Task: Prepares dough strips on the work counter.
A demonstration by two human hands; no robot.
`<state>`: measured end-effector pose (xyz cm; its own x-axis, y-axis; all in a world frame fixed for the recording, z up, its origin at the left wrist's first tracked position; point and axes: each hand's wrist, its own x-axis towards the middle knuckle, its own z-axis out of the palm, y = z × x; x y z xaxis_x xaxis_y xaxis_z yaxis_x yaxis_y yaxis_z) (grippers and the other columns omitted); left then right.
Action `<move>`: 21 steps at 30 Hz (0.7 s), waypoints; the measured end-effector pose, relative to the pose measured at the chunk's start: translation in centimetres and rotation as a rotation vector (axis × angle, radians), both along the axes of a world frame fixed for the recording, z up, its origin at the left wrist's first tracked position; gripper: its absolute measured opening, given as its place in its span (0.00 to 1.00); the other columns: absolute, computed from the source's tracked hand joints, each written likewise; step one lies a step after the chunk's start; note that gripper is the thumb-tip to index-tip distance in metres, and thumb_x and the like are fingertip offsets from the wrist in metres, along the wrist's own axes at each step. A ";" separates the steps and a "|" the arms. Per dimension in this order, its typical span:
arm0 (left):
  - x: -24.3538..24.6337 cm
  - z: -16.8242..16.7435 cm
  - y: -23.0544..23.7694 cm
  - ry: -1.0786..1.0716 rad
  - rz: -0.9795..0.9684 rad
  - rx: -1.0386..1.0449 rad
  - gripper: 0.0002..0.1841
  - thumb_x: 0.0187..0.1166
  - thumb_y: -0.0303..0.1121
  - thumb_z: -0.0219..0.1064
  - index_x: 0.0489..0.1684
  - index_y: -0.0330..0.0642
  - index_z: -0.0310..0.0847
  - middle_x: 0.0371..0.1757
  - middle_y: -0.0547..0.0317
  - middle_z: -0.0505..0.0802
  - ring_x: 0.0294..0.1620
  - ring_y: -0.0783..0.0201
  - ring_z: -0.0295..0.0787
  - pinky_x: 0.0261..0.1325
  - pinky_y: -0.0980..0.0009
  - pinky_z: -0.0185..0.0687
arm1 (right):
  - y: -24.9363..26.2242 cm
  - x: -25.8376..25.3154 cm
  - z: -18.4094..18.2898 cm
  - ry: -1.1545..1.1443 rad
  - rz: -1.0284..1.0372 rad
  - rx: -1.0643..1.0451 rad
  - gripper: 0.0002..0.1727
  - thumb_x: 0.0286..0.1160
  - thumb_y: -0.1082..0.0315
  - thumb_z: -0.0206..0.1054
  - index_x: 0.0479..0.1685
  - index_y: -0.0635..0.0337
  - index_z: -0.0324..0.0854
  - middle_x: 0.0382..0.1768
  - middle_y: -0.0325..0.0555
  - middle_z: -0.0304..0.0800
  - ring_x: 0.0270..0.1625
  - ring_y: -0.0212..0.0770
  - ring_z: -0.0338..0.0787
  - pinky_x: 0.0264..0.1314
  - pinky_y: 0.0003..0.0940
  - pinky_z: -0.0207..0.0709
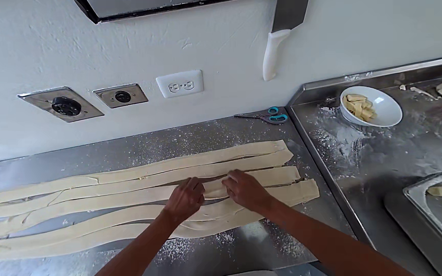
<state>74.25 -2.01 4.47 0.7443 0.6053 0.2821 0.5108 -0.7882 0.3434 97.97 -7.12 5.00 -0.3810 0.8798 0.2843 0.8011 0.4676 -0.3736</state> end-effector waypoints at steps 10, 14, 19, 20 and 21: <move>0.3 -2.5 -0.6 -0.025 -0.198 -0.122 0.10 0.79 0.31 0.64 0.45 0.43 0.94 0.47 0.48 0.95 0.50 0.46 0.93 0.52 0.52 0.89 | -3.0 7.7 -1.7 -0.029 -0.155 -0.176 0.12 0.73 0.73 0.69 0.48 0.53 0.95 0.50 0.52 0.93 0.58 0.55 0.91 0.57 0.53 0.85; 0.5 -3.8 1.1 -0.017 -0.281 -0.159 0.11 0.80 0.29 0.64 0.48 0.45 0.94 0.50 0.46 0.93 0.53 0.44 0.92 0.56 0.50 0.88 | -3.3 11.9 -4.1 0.008 -0.040 -0.125 0.22 0.70 0.80 0.66 0.56 0.46 0.95 0.59 0.55 0.92 0.66 0.59 0.89 0.66 0.60 0.82; 1.7 -4.6 1.8 -0.078 -0.076 -0.039 0.11 0.75 0.22 0.64 0.43 0.39 0.95 0.46 0.45 0.94 0.46 0.44 0.92 0.50 0.50 0.89 | -1.9 12.1 -5.3 0.046 -0.138 0.099 0.16 0.65 0.80 0.69 0.45 0.54 0.96 0.50 0.56 0.92 0.58 0.59 0.91 0.60 0.55 0.85; 1.8 -4.7 1.4 -0.079 -0.042 -0.039 0.11 0.75 0.24 0.64 0.43 0.40 0.95 0.45 0.46 0.93 0.46 0.45 0.92 0.50 0.51 0.89 | -2.0 11.8 -5.4 0.053 -0.182 0.102 0.15 0.65 0.80 0.69 0.45 0.55 0.96 0.51 0.56 0.92 0.59 0.59 0.90 0.60 0.55 0.84; 1.8 -4.5 0.9 -0.061 -0.043 -0.065 0.10 0.77 0.25 0.64 0.43 0.39 0.95 0.46 0.46 0.94 0.48 0.45 0.92 0.52 0.50 0.89 | -2.4 11.3 -5.4 0.056 -0.209 0.099 0.14 0.67 0.78 0.69 0.46 0.55 0.96 0.52 0.57 0.92 0.60 0.61 0.89 0.61 0.56 0.84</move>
